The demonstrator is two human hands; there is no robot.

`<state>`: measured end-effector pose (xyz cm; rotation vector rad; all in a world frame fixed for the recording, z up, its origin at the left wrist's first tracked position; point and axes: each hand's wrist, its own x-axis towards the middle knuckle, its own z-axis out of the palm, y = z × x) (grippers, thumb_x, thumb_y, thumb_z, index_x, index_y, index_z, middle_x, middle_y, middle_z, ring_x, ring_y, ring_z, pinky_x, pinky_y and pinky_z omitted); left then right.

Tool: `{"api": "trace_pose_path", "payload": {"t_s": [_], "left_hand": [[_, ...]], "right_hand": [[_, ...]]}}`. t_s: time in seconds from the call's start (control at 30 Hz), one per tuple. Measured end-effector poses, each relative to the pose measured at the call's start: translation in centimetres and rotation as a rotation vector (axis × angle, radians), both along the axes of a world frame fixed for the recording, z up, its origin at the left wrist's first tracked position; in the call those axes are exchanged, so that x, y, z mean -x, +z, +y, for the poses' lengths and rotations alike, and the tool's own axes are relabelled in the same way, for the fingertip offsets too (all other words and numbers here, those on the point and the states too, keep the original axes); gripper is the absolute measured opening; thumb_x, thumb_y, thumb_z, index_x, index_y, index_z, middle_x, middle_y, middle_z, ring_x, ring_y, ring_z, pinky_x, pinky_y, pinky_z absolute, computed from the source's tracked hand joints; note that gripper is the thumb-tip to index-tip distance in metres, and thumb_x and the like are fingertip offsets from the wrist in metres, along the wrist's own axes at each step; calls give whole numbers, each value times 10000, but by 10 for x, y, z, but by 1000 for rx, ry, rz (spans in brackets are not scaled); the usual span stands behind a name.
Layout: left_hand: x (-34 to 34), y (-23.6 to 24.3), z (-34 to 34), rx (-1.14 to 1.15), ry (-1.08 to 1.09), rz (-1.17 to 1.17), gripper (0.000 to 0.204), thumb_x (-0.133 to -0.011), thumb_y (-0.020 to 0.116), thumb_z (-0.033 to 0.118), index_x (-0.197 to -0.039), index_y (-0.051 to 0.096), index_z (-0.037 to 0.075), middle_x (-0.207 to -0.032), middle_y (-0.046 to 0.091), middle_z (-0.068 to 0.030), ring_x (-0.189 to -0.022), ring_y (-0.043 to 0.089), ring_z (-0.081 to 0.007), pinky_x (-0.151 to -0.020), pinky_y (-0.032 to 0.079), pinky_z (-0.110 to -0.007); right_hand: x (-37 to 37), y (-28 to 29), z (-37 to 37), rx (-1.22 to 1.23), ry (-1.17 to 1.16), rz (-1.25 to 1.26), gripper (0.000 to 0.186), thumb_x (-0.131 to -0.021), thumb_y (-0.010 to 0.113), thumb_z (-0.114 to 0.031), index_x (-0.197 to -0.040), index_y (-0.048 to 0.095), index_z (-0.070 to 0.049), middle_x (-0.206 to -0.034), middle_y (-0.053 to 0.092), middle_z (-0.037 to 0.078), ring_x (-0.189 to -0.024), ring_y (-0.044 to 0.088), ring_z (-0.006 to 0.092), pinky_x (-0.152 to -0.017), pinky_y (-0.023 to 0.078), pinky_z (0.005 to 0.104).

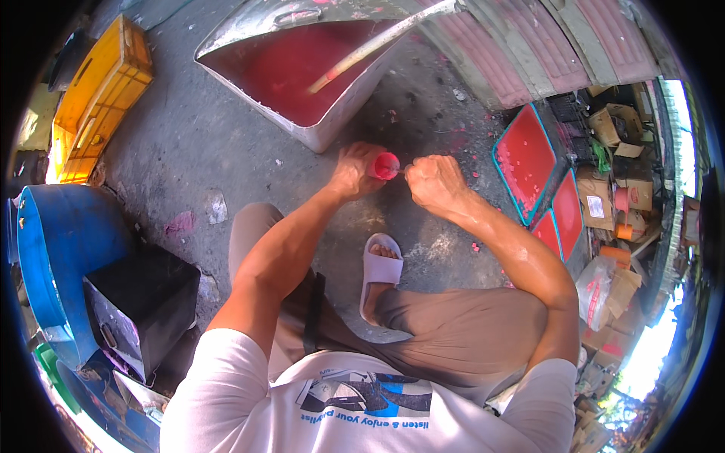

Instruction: The person stirs a pink liquid in a metal container using a wooden stick, then transfers some of the liquid into a small pink cup. They continue to stir the contents of the cup with a brush, preparing the mixture for use.

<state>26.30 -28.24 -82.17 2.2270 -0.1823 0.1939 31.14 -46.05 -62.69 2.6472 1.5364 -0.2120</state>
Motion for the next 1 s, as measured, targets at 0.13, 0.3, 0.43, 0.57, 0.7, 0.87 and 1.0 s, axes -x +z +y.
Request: {"api": "trace_pose_path", "payload": {"t_s": [0.13,0.3,0.43,0.57,0.7,0.87,1.0], "left_hand": [[-3,-1,0,-28,10,-41,608,-787,899,378,-1305,678,149,-1324,669,-107,-1316,568,-354,-1085,422,-563],[-7,1,-3,-75,51,-67,527,-819,865,432,-1229,711,139,-1214,713,-90,-1277,588,-352,-1047,434,-560],[-10,1,-2,-68,45,-31,608,-698,898,330,-1243,694,153,-1224,711,-80,-1286,580,-325,-1070,419,-563],[-12,-7,-8,-56,112,-152,658,-633,911,260,-1248,696,165,-1204,715,-70,-1272,583,-310,-1088,408,-564],[-9,1,-7,-44,95,-20,576,-686,894,309,-1215,716,165,-1187,715,-68,-1247,593,-330,-1087,415,-589],[-12,6,-3,-36,59,-22,443,-797,858,416,-1152,733,181,-1177,724,-73,-1223,603,-358,-1062,437,-614],[-15,1,-4,1,66,-65,423,-790,859,419,-1132,740,199,-1165,736,-61,-1247,601,-354,-1069,430,-577]], "right_hand": [[10,18,4,-87,47,-31,151,-885,663,-122,-781,729,-35,-780,711,165,-747,737,366,-644,595,506],[12,4,5,96,60,-14,103,-793,703,-130,-758,757,-49,-834,748,165,-798,762,353,-672,612,488],[3,30,14,-43,65,-77,110,-797,672,-123,-783,729,-30,-780,716,162,-766,746,357,-659,604,491],[-1,-5,-4,123,103,-5,110,-811,674,-124,-747,703,-39,-753,692,156,-737,729,359,-656,599,489],[-9,34,9,-106,12,-87,121,-856,705,-126,-757,696,-56,-745,677,141,-743,727,364,-642,582,505],[7,63,12,-52,48,-94,129,-863,711,-109,-753,670,-56,-733,653,126,-728,716,350,-638,581,491],[10,58,12,-89,67,-117,126,-862,704,-98,-753,652,-63,-719,648,114,-712,713,334,-625,581,479]]}}
